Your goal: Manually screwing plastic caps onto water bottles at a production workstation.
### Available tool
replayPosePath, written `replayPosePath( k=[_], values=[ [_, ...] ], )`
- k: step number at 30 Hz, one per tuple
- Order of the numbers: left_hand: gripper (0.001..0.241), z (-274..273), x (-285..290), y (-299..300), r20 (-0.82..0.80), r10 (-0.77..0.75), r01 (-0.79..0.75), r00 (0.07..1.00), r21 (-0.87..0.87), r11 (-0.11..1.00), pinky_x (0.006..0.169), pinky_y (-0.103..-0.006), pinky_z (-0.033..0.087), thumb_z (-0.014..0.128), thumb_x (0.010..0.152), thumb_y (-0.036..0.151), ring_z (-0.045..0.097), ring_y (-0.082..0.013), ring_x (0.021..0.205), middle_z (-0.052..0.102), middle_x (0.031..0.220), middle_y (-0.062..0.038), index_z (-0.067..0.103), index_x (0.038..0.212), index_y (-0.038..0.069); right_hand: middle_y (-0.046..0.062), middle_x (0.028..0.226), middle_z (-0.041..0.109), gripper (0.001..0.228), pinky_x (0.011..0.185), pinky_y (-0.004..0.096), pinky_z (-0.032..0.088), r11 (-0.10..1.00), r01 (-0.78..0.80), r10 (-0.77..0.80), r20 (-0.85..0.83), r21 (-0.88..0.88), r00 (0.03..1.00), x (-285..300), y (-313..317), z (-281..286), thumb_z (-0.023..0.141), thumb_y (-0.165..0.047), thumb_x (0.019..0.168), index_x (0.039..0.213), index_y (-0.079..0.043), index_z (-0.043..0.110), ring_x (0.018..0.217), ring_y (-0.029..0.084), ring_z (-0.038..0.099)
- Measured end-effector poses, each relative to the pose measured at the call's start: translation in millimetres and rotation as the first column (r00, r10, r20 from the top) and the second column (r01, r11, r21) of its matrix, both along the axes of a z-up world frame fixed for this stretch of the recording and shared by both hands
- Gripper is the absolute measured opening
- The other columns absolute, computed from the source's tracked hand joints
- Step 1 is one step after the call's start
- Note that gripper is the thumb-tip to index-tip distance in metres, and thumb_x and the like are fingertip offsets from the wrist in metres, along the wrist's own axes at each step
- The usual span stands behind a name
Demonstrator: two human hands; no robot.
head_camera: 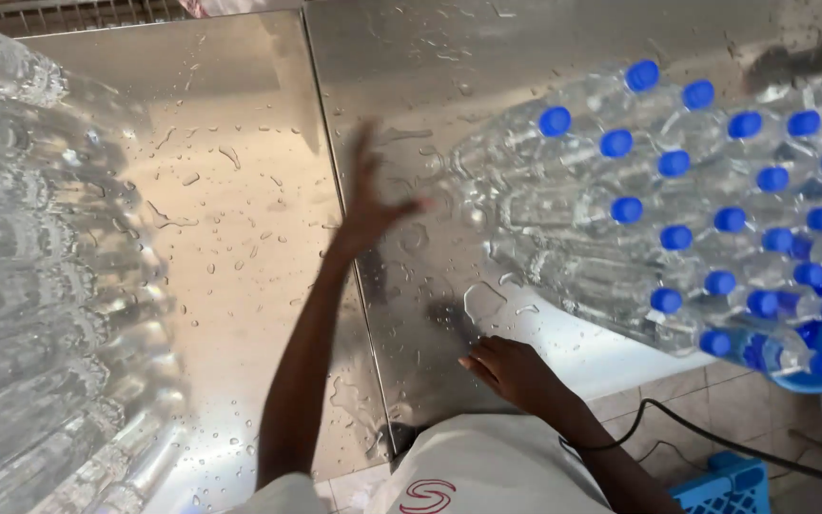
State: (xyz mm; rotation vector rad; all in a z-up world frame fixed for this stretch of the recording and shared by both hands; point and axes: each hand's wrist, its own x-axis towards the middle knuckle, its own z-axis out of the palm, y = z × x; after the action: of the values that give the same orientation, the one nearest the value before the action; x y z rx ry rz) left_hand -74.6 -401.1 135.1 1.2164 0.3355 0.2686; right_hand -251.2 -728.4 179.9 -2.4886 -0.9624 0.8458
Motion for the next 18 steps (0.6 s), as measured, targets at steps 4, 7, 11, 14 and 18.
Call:
replayPosePath(
  k=[4,7,11,14,18],
  values=[
    [0.159,-67,52,-68,0.028,-0.465,0.322,0.885,0.685,0.654,0.121,-0.0873,0.022,0.082,0.059,0.104,0.009,-0.0393,0.172,0.008,0.188,-0.003,0.007,0.183,0.039,0.014,0.097,0.074,0.028,0.074,0.047,0.061,0.995,0.07,-0.068,-0.041,0.068,0.997,-14,-20,13,0.058,-0.031,0.114,0.112,-0.008,0.072,0.09,0.032,0.077],
    [0.152,-114,82,-117,0.101,-0.479,0.314,0.872,0.634,0.707,0.129,-0.0738,0.028,0.1,0.068,0.087,0.021,-0.0357,0.17,0.019,0.185,-0.002,0.013,0.182,0.038,0.018,0.101,0.075,0.031,0.078,0.055,0.06,0.977,0.212,-0.211,-0.111,0.003,0.971,-51,-37,45,0.056,-0.033,0.114,0.114,-0.007,0.072,0.096,0.038,0.076],
    [0.116,-99,104,-118,-0.033,-0.235,0.215,0.972,0.542,0.813,0.128,-0.0392,0.046,0.118,0.059,0.055,0.068,-0.02,0.139,0.073,0.141,0.008,0.052,0.153,0.039,0.004,0.098,0.072,0.032,0.083,0.041,0.063,0.933,0.31,-0.331,-0.1,-0.183,0.938,-37,-65,48,0.05,-0.043,0.115,0.117,-0.018,0.07,0.095,0.025,0.079],
    [0.103,-37,54,-98,-0.045,-0.259,0.228,0.965,0.639,0.735,0.115,-0.0493,0.061,0.112,0.069,0.047,0.077,-0.0313,0.122,0.076,0.133,-0.007,0.052,0.149,0.024,0.005,0.096,0.071,0.039,0.081,0.043,0.063,0.939,0.303,-0.323,-0.112,-0.163,0.94,-31,-71,49,0.047,-0.05,0.116,0.116,-0.017,0.068,0.094,0.028,0.078],
    [0.1,-27,-35,-88,-0.018,-0.35,0.34,0.936,0.294,0.893,0.11,-0.0517,0.065,0.109,0.075,0.046,0.075,-0.036,0.123,0.07,0.136,-0.016,0.052,0.151,0.016,0.003,0.095,0.073,0.033,0.081,0.043,0.064,0.952,0.295,-0.304,-0.111,-0.085,0.946,-36,-83,41,0.051,-0.049,0.114,0.117,-0.022,0.071,0.094,0.026,0.079]
  ],
)
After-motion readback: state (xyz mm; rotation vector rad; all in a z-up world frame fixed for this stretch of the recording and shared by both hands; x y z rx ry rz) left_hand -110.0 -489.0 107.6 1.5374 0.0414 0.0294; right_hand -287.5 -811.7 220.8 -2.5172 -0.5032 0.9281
